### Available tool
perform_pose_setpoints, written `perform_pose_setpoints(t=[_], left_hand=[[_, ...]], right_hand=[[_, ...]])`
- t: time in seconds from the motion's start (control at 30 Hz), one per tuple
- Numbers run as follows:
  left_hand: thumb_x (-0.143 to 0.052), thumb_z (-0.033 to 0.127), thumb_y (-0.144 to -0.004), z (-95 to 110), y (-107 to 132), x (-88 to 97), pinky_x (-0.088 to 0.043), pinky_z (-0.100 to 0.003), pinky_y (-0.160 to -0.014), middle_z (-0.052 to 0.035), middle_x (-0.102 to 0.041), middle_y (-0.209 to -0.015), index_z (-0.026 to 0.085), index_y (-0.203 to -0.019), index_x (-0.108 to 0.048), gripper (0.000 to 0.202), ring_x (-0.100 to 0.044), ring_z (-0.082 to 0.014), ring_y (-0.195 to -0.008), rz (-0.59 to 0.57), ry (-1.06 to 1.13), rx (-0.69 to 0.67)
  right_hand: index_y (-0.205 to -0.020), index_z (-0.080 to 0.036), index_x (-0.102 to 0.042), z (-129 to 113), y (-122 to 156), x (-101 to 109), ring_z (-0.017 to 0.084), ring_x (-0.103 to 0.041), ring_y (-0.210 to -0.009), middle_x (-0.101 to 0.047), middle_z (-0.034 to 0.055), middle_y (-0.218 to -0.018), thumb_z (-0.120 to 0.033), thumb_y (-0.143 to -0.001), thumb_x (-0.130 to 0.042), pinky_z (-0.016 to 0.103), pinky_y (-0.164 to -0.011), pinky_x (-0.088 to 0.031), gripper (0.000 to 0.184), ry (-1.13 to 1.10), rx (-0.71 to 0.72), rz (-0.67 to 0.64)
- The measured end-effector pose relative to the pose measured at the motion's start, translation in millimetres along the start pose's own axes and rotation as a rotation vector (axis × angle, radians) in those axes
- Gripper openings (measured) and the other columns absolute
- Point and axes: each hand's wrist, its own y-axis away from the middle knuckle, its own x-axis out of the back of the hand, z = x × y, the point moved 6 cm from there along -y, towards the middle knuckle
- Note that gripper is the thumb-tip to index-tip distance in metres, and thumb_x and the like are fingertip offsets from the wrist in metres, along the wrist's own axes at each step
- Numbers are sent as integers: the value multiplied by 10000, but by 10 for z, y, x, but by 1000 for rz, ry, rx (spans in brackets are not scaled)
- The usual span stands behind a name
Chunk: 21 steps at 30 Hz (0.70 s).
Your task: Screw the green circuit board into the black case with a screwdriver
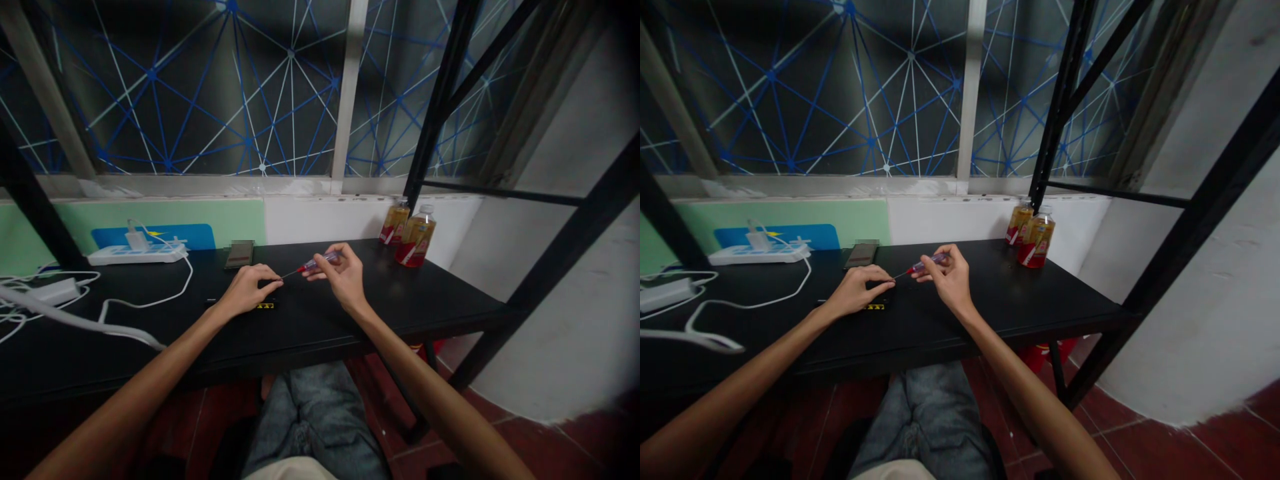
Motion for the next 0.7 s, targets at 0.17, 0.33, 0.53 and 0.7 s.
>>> perform_pose_setpoints(t=[0.17, 0.33, 0.53, 0.7], left_hand=[[-593, 302, -907, 16, -6, 19, -507, -331, -794, -60, -758, -917, 210, -901, -783, 211, -684, -207, -856, 10, 0, -25], [-594, 280, -904, 27, -4, 24, -506, -322, -764, -67, -753, -902, 198, -902, -786, 209, -685, -205, -835, 18, -14, -37], [-596, 291, -903, 31, 2, 6, -501, -310, -733, -75, -749, -883, 191, -899, -792, 221, -685, -205, -809, 4, -68, -33], [-590, 286, -908, 47, 4, -12, -491, -305, -711, -66, -754, -863, 197, -887, -795, 225, -684, -199, -773, -13, -127, -72]], right_hand=[[-872, -244, -389, -13, 8, 5, 197, -729, -593, -660, -43, -667, -478, -768, -733, 315, -539, -626, 428, 12, 0, 1], [-881, -240, -398, -25, 24, 5, 194, -726, -585, -660, -36, -677, -477, -761, -738, 300, -524, -617, 431, 9, 8, -1], [-899, -240, -406, -39, 35, 19, 194, -731, -612, -673, -34, -693, -440, -785, -730, 319, -566, -629, 398, 20, 21, 17], [-893, -232, -419, -8, 37, 7, 196, -733, -612, -673, -34, -680, -417, -781, -742, 305, -554, -624, 389, 9, 11, -12]])
